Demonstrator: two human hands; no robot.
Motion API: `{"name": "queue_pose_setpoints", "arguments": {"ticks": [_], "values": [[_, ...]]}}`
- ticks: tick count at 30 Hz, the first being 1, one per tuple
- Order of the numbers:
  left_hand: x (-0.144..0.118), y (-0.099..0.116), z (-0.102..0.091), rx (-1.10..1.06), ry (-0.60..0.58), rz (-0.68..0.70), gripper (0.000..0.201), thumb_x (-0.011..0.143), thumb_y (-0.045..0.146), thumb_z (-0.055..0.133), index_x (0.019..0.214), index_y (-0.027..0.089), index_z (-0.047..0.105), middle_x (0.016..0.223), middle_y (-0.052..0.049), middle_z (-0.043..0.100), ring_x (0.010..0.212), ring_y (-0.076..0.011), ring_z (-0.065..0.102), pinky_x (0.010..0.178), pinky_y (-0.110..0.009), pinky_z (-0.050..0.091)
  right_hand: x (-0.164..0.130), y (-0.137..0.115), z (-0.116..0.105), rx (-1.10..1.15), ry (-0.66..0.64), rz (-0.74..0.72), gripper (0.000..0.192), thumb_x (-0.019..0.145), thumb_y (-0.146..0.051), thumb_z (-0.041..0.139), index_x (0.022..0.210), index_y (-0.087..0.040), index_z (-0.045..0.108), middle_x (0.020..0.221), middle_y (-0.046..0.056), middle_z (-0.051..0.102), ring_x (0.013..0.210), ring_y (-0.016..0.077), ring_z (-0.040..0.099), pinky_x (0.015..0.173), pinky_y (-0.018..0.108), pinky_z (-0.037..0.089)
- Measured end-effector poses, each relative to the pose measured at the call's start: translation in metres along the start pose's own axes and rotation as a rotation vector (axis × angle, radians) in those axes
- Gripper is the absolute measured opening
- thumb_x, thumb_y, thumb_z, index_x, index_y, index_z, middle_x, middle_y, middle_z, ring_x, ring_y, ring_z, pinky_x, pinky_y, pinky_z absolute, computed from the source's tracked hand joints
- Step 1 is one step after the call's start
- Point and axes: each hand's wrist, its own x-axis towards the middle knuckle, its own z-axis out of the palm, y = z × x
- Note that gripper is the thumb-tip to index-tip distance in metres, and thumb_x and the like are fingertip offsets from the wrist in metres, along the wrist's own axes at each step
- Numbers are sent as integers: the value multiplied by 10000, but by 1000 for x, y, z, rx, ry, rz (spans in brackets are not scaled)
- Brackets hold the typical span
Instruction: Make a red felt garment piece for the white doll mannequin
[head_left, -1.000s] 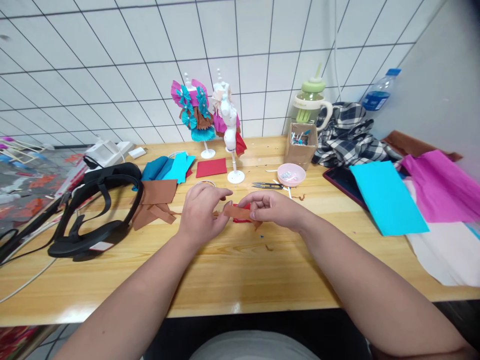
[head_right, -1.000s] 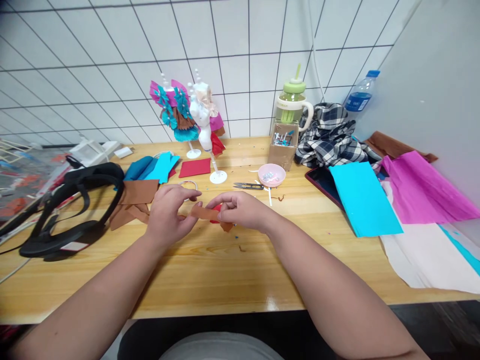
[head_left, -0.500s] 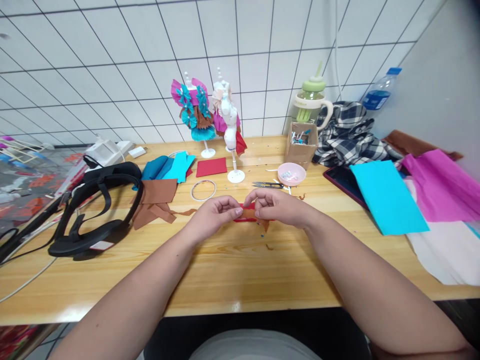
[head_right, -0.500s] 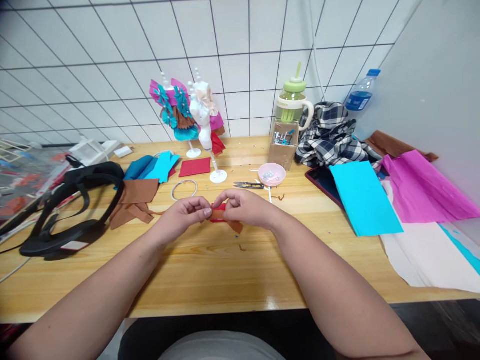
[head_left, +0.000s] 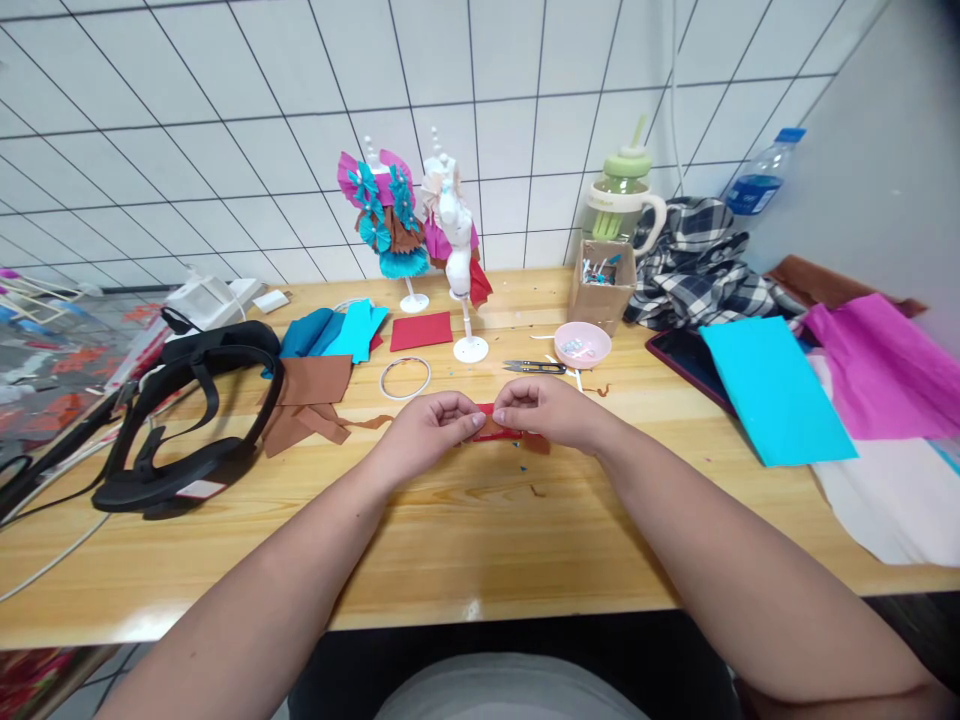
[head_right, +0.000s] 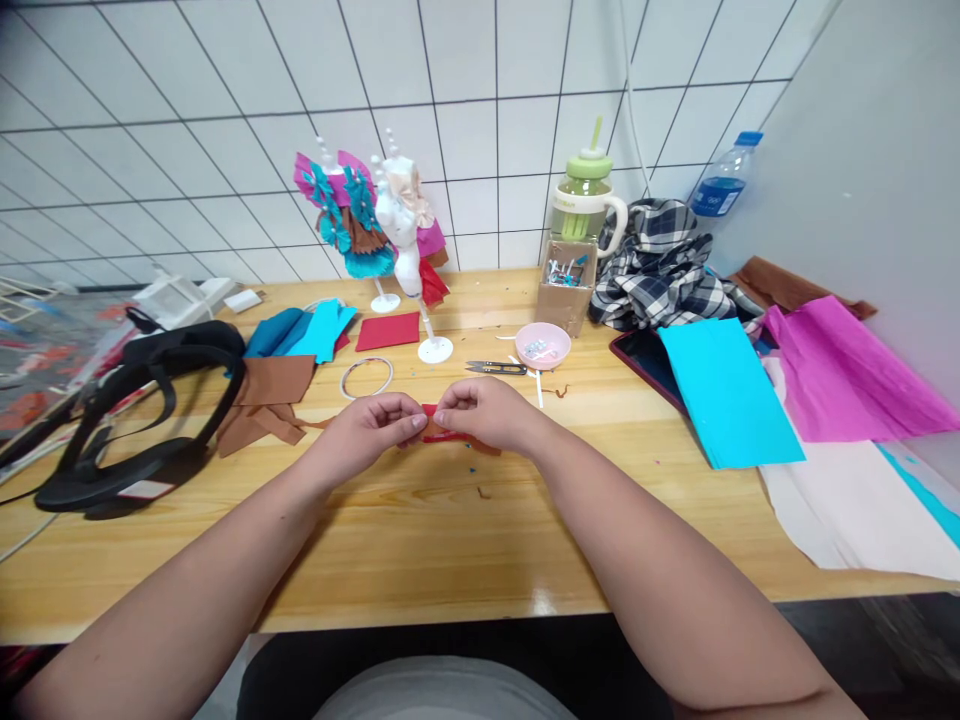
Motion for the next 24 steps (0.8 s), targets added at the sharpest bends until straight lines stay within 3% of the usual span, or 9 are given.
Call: {"name": "queue_pose_setpoints", "arguments": {"ticks": [4,7,10,14,18,21,24], "values": [[3,-8,-7,254,81,34,331,803,496,612,763,173,669,675,-7,634,614,-141,540,571,-260,407,0,-2,1,-116,55,78,127,778,-306,627,737,-196,580,557,-51,484,473,96,426,447,226,366],[11,-20,-15,552,209,304,244,857,394,577,819,204,726,836,-42,681,790,-189,592,738,-335,451,1,1,1,-254,94,76,109,769,-280,624,712,-187,613,563,-45,503,495,93,414,465,223,324],[20,-33,-21,766,146,486,166,844,311,606,892,260,756,960,-52,675,929,-219,584,871,-399,422,4,6,2,-308,87,57,115,750,-282,635,702,-179,648,605,-30,571,568,104,472,525,228,336],[24,-42,-23,828,58,411,119,802,317,655,865,264,742,984,-42,653,964,-227,575,901,-407,419,6,9,8,-309,77,72,135,741,-305,640,720,-177,677,638,-25,602,611,114,501,563,234,361],[22,-41,-23,816,87,340,136,776,341,687,869,255,735,1007,-51,652,981,-237,576,920,-423,420,7,9,12,-332,78,67,175,714,-350,677,708,-176,694,633,-21,605,602,114,492,553,237,354],[21,-37,-24,732,123,353,188,786,353,676,934,249,730,1026,-57,660,1000,-236,580,940,-427,424,8,11,11,-314,59,48,191,712,-364,678,711,-174,698,614,-29,596,581,109,483,538,235,345],[19,-29,-24,615,161,372,186,827,371,628,856,217,729,962,-62,672,959,-224,593,914,-409,450,9,14,8,-241,65,4,198,719,-362,670,736,-167,697,661,-18,629,620,116,514,573,237,368]]}}
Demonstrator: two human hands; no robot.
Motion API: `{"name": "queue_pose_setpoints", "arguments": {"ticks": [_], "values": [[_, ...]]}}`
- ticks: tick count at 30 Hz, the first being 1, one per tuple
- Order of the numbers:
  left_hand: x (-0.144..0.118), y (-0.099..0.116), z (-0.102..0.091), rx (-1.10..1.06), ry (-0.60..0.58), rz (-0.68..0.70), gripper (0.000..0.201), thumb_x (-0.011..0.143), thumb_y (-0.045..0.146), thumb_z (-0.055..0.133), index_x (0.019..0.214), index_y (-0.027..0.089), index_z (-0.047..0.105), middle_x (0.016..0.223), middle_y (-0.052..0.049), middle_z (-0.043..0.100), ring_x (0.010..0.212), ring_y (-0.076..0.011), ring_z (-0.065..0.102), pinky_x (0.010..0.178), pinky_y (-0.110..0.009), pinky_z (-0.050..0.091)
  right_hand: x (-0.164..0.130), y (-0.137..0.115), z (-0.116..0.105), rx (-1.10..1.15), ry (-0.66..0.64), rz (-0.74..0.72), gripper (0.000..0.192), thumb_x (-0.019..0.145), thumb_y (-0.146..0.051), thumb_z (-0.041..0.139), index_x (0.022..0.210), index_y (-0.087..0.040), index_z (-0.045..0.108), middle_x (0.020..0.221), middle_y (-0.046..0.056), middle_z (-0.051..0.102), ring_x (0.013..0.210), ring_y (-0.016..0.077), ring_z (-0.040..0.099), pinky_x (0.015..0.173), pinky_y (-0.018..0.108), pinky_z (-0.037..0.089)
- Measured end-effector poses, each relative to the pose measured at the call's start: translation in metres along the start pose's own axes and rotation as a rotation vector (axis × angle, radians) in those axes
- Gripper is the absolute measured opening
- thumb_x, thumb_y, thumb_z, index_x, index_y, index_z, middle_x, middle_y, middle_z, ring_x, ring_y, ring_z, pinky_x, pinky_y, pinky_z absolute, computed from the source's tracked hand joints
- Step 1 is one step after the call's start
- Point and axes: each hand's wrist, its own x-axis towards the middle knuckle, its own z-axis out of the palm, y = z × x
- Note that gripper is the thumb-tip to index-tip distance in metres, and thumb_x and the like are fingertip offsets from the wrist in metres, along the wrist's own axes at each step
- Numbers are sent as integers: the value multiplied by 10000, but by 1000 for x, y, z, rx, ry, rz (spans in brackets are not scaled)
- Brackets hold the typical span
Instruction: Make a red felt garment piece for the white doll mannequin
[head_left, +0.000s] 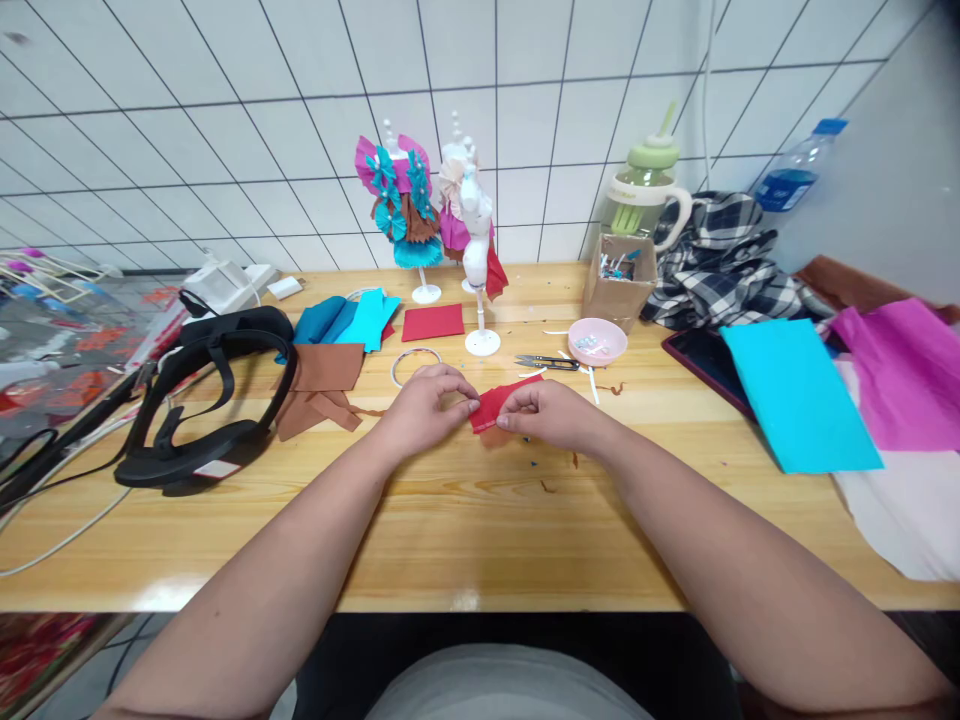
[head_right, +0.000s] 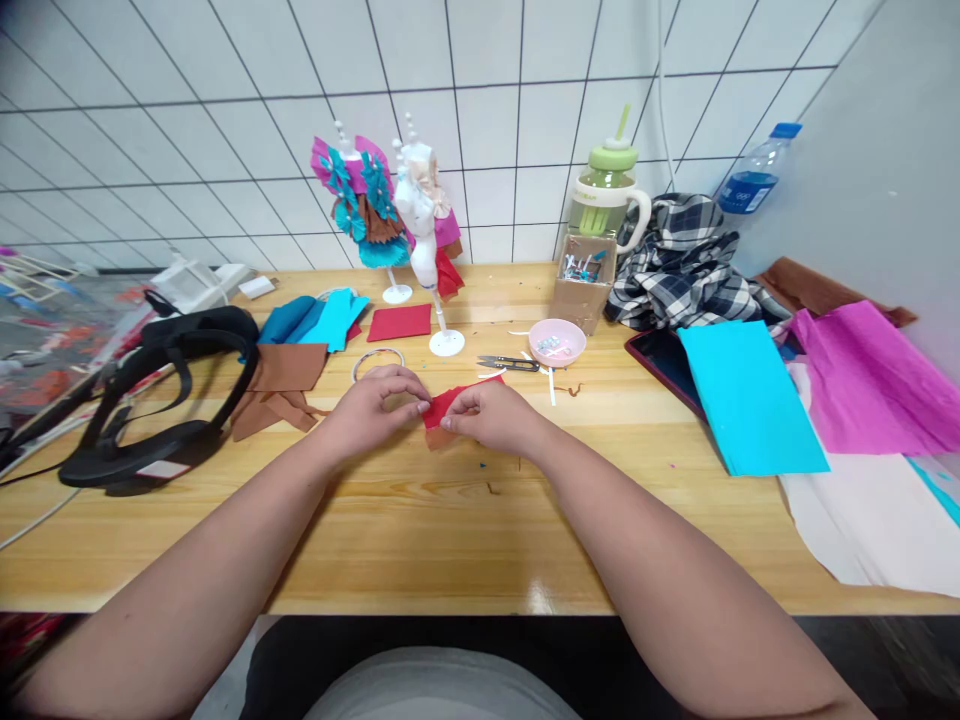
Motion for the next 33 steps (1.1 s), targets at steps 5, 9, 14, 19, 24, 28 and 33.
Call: {"name": "queue_pose_setpoints", "arguments": {"ticks": [5,9,14,19,24,28,33], "values": [[-2,17,-9,-153,-43,20,229,831,418,625,793,221,735,954,-58,658,933,-207,609,888,-384,474,2,2,0,44,62,-19,243,727,-409,657,729,-169,687,676,-10,618,649,122,515,588,233,363],[-4,24,-12,-177,-58,-11,188,797,385,664,733,215,713,940,-46,647,927,-202,613,901,-378,461,3,2,2,60,77,-8,250,720,-420,661,729,-170,673,662,-16,595,632,117,498,581,233,350],[-4,20,-13,-145,-120,21,189,843,355,597,749,209,670,930,-42,650,922,-195,600,889,-369,454,4,6,-7,-49,85,13,265,726,-445,658,737,-181,665,577,-45,515,543,101,415,530,238,305],[-5,13,-7,144,-145,9,156,832,336,599,762,223,680,970,-45,663,986,-246,559,912,-442,397,6,13,-19,-133,66,49,199,723,-362,673,748,-164,671,584,-44,515,528,92,420,510,234,292],[-5,15,1,181,-197,-49,184,841,355,568,778,221,676,1026,-45,653,1031,-260,532,886,-438,394,11,20,-19,-349,165,-10,128,747,-312,669,763,-188,697,600,-42,542,549,96,448,535,236,293],[-5,14,6,184,-189,-63,179,837,335,557,769,210,665,1017,-40,650,1029,-242,538,903,-408,409,13,25,-17,-400,197,-29,119,762,-312,670,770,-198,701,604,-41,561,558,103,469,544,238,300],[-2,9,9,185,-200,-77,188,833,325,534,763,203,659,972,-50,654,994,-233,555,921,-398,424,15,28,-17,-428,238,-34,111,768,-319,674,776,-212,704,614,-41,575,562,104,478,543,236,303]]}}
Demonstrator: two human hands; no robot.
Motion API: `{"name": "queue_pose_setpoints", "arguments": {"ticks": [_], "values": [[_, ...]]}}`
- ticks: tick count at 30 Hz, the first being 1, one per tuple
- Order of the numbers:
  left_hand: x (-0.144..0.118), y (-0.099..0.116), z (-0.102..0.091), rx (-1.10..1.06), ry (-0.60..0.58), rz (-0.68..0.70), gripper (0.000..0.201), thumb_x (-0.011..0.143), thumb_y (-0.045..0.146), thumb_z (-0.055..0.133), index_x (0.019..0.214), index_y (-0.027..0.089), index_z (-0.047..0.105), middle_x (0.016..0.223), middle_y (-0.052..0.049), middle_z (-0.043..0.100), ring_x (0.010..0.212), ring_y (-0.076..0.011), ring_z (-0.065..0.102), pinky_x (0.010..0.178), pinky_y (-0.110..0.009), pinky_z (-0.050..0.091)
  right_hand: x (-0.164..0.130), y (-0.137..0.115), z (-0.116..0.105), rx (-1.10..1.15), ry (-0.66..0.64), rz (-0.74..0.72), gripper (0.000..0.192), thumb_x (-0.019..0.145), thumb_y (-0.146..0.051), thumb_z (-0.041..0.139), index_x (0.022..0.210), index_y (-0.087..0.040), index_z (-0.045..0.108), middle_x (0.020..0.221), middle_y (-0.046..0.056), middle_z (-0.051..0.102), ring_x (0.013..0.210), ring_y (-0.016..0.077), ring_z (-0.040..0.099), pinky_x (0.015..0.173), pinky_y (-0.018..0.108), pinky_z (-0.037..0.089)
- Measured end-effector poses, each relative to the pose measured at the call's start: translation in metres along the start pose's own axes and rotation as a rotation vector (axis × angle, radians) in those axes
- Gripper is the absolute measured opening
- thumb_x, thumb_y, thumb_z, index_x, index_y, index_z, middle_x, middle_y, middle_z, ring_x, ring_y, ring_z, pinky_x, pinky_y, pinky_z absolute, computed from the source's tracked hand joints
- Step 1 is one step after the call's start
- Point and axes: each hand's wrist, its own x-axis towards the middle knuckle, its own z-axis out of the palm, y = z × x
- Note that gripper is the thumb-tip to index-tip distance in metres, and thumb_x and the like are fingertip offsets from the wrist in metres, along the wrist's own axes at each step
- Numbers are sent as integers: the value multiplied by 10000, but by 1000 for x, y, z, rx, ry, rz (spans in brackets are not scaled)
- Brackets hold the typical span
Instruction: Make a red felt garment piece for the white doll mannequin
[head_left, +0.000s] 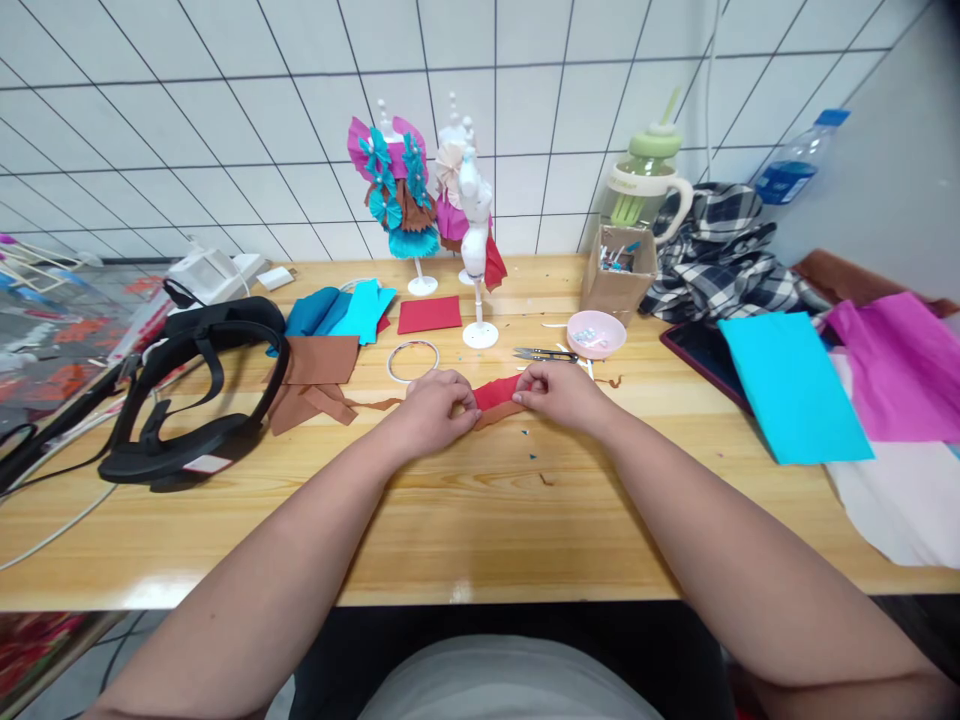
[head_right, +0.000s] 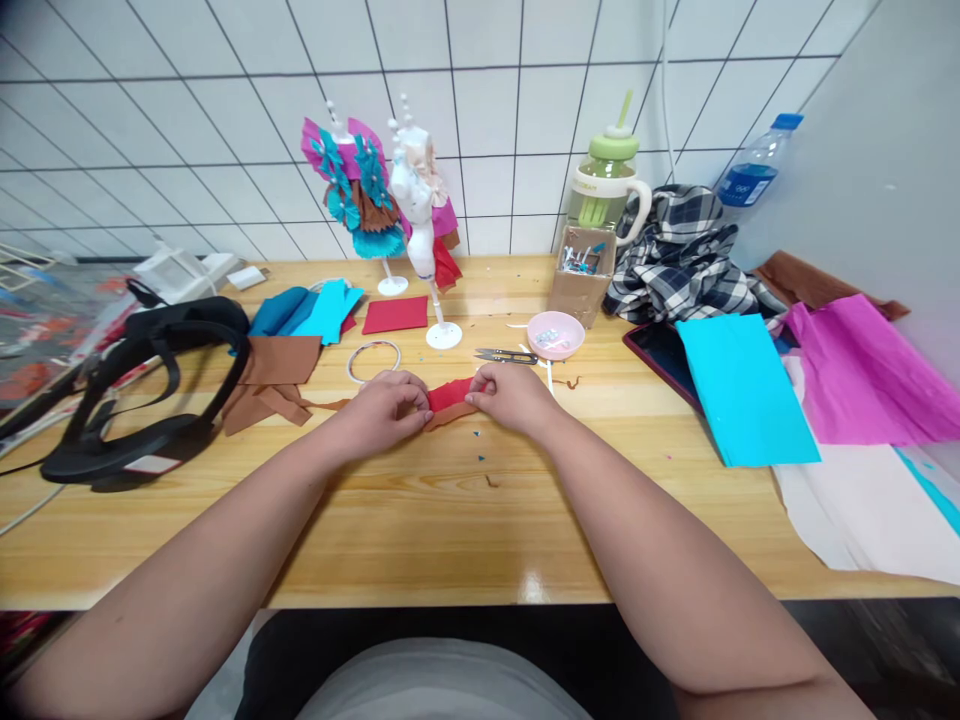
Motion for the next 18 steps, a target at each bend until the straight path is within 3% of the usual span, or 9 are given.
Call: {"name": "queue_pose_setpoints", "arguments": {"ticks": [18], "values": [[2,0,1,46,-21,-21,174,778,330,560,728,207,673,933,-43,641,939,-224,570,857,-369,434,-2,-5,3,-182,-43,7,98,791,-323,651,777,-229,676,731,-20,668,631,117,530,546,246,290]]}}
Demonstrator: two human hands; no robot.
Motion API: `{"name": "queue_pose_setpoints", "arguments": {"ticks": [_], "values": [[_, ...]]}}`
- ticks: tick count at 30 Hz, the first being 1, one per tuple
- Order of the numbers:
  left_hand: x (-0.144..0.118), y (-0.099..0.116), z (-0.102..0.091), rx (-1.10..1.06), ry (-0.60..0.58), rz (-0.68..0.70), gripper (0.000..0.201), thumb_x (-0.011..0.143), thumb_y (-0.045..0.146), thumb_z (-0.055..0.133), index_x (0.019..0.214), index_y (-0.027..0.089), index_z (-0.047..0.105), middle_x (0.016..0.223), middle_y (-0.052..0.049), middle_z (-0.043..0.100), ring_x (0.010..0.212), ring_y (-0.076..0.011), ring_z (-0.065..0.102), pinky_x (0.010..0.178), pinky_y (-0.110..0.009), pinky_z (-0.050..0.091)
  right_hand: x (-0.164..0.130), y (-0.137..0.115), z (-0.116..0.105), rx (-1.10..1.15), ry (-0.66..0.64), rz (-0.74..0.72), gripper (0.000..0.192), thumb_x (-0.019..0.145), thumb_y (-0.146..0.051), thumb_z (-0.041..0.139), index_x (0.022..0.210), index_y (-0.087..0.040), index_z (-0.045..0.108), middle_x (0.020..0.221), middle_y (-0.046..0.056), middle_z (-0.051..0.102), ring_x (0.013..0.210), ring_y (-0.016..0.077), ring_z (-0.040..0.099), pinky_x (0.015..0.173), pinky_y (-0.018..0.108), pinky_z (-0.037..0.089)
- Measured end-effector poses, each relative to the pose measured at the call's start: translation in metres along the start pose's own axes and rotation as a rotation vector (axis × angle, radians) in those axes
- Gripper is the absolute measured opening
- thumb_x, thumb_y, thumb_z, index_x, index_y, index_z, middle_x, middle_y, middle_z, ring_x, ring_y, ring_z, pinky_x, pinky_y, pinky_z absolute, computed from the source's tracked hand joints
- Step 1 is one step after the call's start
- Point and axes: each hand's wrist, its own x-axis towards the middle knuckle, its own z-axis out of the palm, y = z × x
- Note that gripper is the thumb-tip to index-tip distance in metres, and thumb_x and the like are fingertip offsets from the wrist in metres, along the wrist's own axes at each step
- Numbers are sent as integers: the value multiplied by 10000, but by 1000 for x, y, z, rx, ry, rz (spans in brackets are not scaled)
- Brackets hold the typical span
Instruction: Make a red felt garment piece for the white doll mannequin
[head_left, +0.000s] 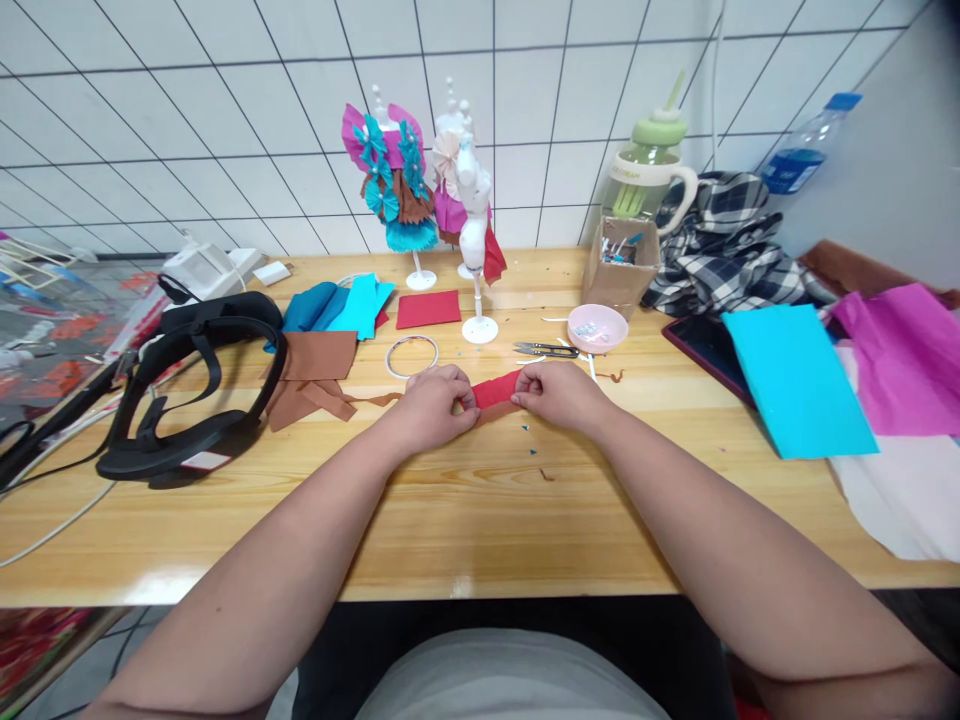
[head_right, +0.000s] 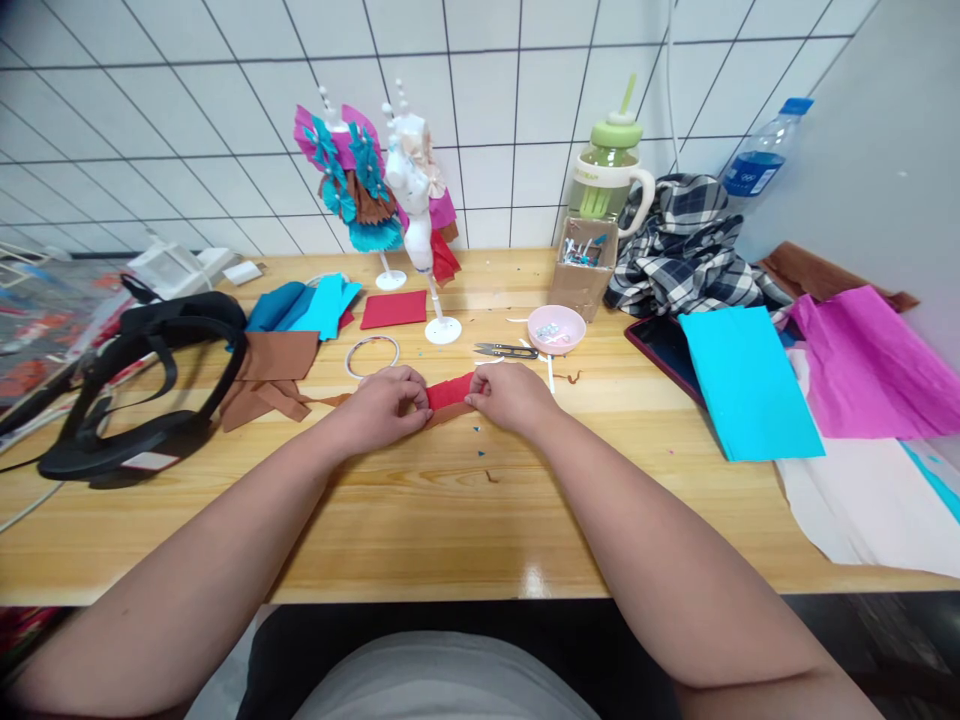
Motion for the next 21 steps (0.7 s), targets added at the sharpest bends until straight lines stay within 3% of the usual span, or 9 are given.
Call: {"name": "queue_pose_setpoints", "arguments": {"ticks": [8,15,18,21], "values": [[-2,0,1,72,9,17,147,783,365,582,763,225,622,945,-35,612,970,-254,545,865,-421,400,1,0,1,-29,-3,2,100,790,-338,654,786,-239,669,776,-16,683,659,127,541,545,247,279],[-10,-2,1,158,-37,-120,247,857,453,545,951,226,562,1204,-81,522,1140,-318,453,973,-496,359,0,-2,1,-60,12,-18,111,789,-340,664,778,-231,646,795,-16,690,677,129,554,551,246,284],[-12,-5,-6,156,21,-122,267,855,410,559,1062,242,567,1257,-80,511,1181,-319,436,1016,-511,333,-3,-5,-1,-71,11,-4,108,798,-340,654,781,-233,646,816,-13,697,693,134,565,552,249,289],[-11,0,-11,117,178,-63,347,902,361,489,1220,229,537,1299,-104,505,1230,-301,431,1049,-485,333,-6,-10,-1,-71,19,23,111,807,-347,644,804,-236,650,838,0,704,711,147,577,556,254,297]]}}
